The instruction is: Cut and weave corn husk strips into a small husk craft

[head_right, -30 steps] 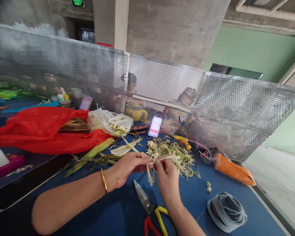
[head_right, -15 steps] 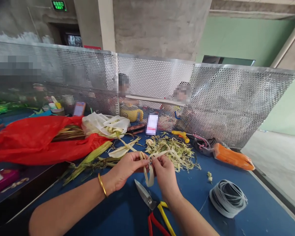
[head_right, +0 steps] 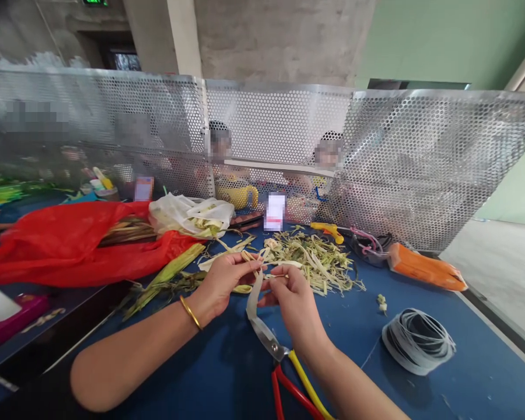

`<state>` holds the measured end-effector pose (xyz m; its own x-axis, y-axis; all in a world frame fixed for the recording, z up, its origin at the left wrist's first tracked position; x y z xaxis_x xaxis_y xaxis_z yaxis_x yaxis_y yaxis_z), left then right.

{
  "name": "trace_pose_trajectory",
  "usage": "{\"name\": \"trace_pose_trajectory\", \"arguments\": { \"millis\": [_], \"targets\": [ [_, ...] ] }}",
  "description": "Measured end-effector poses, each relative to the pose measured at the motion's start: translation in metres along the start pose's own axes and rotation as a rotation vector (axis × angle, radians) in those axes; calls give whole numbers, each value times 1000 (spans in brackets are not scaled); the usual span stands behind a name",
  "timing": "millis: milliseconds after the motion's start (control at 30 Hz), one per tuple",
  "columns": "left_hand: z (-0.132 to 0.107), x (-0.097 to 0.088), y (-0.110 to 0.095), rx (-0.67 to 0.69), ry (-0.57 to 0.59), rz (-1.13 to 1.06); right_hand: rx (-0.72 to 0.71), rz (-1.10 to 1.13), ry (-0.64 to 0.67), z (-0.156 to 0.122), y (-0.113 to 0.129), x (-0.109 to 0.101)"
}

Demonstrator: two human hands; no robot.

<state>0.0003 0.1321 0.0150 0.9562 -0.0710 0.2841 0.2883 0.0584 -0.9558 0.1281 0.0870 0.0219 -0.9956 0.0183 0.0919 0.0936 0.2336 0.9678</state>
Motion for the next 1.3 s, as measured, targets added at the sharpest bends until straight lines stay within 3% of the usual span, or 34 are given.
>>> {"name": "trace_pose_trajectory", "arguments": {
  "millis": [167, 333, 433, 600, 700, 833, 1000, 1100, 1300],
  "targets": [
    [1, 1, -2, 17, 38, 13, -387, -488, 55, -14, 14, 14],
    [-2, 4, -5, 46, 94, 81, -735, -959, -166, -32, 28, 17],
    [-3, 7, -6, 69, 142, 121, -810, -1131, -198, -38, 33, 19],
    [-4, 11, -9, 100, 223, 167, -706, -1218, -181, -38, 41, 13],
    [-7, 16, -9, 89, 325, 194, -652, -1052, -171, -34, 50, 3],
    [-16, 25, -7, 2, 480, 145, -705, -817, -151, -25, 56, -7],
    [-24, 26, -1, -140, 529, 127, -485, -932, -231, -10, 39, -13],
    [-25, 26, 1, -186, 563, 124, -430, -1023, -280, -8, 33, -12],
    [-22, 26, 5, -164, 514, 135, -325, -851, -308, 0, 25, -19]
  ]
}}
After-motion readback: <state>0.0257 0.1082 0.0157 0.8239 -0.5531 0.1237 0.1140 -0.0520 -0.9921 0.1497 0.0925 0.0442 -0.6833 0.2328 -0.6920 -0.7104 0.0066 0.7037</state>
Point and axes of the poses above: each hand's wrist, its own z-axis towards the middle knuckle, its own x-axis out of the palm, y = z × x, the point moved 6 cm from there along z, towards the middle knuckle, and after that the axes turned 12 degrees about x, right-handed, at the moved point
